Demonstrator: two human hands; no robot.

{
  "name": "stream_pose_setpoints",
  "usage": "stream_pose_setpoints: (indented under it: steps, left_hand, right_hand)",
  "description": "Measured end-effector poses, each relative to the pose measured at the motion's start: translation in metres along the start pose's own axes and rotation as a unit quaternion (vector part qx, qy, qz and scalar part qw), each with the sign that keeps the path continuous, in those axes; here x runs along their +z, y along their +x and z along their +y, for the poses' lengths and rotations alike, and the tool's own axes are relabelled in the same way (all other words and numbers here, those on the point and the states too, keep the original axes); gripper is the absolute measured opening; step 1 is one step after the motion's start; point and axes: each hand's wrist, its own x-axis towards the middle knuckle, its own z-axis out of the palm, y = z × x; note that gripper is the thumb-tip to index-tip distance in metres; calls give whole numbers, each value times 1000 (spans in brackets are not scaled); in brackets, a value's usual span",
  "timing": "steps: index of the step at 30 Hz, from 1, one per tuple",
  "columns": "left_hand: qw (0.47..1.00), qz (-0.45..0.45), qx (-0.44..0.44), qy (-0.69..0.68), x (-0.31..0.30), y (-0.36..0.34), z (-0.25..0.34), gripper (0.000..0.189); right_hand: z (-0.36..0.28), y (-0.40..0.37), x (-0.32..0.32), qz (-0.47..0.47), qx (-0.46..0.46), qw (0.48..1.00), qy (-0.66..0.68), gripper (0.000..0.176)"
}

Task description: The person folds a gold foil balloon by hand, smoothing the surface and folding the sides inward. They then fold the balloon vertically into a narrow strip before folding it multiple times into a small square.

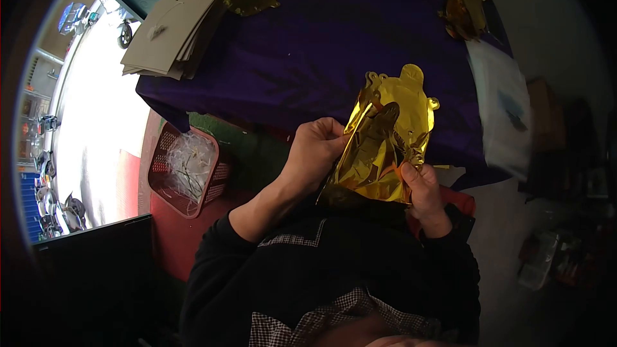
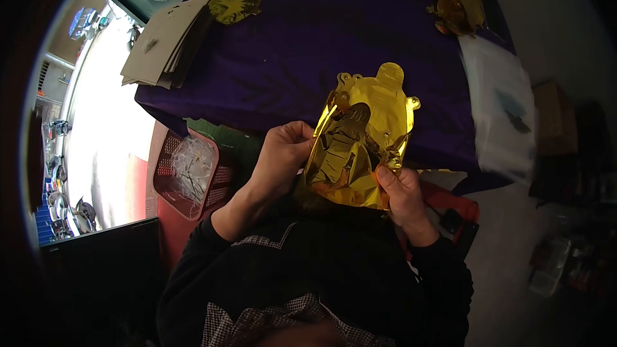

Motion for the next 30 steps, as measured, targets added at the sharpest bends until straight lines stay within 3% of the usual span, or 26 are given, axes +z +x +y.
stream_pose_setpoints:
  steps: [3, 6, 9, 13, 16, 19, 23, 27, 29, 30]
  left_hand:
    - [1000, 29, 2, 5, 6, -4, -3, 15]
    - [997, 51, 60, -22, 10, -11, -7, 18]
    - [993, 8, 105, -61, 6, -10, -15, 11]
    - [997, -2, 69, -19, 5, -17, -10, 6]
    - [996, -3, 33, -85, 4, -24, -6, 25]
    - [998, -6, 17, -67, 2, -30, 1, 26]
    - [992, 2, 121, 24, 1, -27, -12, 25]
    - [993, 44, 104, 26, 2, -30, -8, 40]
    - [998, 46, 49, 4, 3, -32, 0, 39]
    - [998, 36, 14, -44, 5, -32, 7, 29]
  right_hand:
    - [5, 0, -5, -20, -3, 1000, 18, 24]
    - [-2, -4, 6, 5, 4, 1000, 17, 23]
    - [0, -6, 7, 11, 4, 1000, 13, 24]
    - [-1, -8, 10, 2, 21, 999, 24, 24]
    - [-4, -8, 18, 12, 17, 999, 28, 25]
    - [-3, -8, 20, 15, 6, 999, 34, 25]
    - [1, -8, 17, -15, 1, 999, 44, 24]
    - [-3, -9, 20, -26, -11, 999, 15, 24]
    - [-4, -10, 22, -19, -7, 1000, 5, 26]
    - [-5, -10, 23, -17, -3, 1000, -6, 28]
